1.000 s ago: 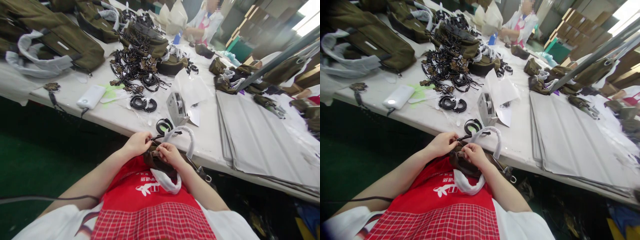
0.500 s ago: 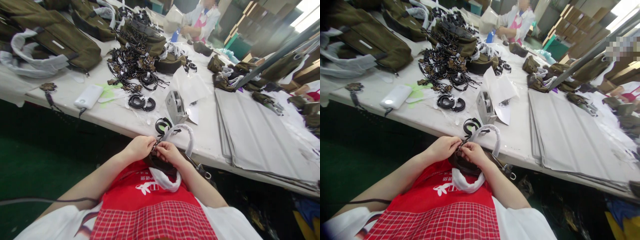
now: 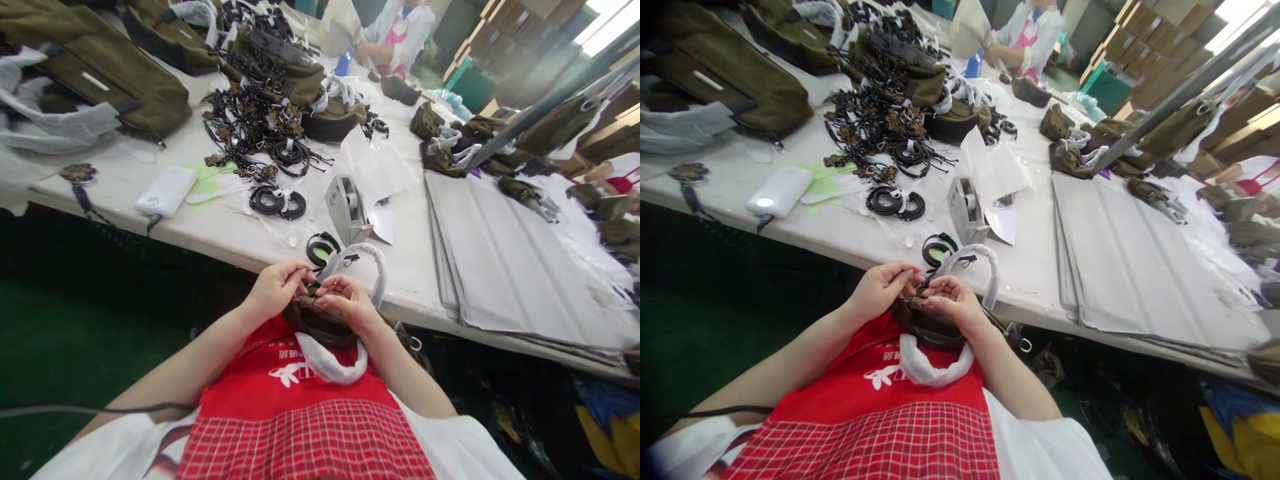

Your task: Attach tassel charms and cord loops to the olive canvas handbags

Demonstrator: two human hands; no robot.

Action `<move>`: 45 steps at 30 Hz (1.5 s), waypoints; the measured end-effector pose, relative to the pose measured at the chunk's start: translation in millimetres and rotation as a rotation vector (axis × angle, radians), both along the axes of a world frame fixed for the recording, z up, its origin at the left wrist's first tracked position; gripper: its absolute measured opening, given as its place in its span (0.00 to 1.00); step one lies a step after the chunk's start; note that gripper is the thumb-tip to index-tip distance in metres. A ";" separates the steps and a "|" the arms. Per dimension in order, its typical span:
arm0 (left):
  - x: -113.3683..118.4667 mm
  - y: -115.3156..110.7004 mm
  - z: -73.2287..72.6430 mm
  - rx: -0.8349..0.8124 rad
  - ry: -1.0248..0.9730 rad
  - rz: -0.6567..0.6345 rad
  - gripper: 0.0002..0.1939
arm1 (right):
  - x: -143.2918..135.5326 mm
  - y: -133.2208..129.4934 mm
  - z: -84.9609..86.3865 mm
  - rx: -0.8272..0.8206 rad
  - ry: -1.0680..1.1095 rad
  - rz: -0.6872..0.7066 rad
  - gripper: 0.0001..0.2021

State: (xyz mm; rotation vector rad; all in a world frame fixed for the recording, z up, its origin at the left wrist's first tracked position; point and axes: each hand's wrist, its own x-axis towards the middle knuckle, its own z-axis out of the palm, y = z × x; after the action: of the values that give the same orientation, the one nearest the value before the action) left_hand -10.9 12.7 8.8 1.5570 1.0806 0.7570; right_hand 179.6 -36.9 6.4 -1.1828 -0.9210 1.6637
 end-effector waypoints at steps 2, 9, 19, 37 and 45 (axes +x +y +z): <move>3.4 -0.8 -1.6 -0.199 -0.162 -0.002 0.17 | -0.2 0.5 0.9 0.006 -0.015 -0.002 0.18; 4.9 -2.5 -3.8 -0.391 -0.297 -0.003 0.20 | -2.9 1.3 2.0 0.051 -0.196 0.008 0.19; -0.9 -6.1 0.2 -0.136 -0.045 -0.256 0.13 | 7.3 -7.3 4.1 0.171 -0.577 0.196 0.12; -2.9 0.5 14.8 0.374 0.328 -0.510 0.12 | 16.2 -2.7 21.2 0.510 -0.882 0.450 0.14; -1.8 -0.5 15.3 0.346 0.305 -0.541 0.12 | 18.7 -3.7 24.5 0.582 -0.941 0.526 0.13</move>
State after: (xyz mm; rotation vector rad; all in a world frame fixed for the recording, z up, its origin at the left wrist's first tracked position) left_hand -12.7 12.3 24.1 2.1917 0.6978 0.3468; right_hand 198.4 -40.6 30.9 -1.3553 -2.2746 0.9828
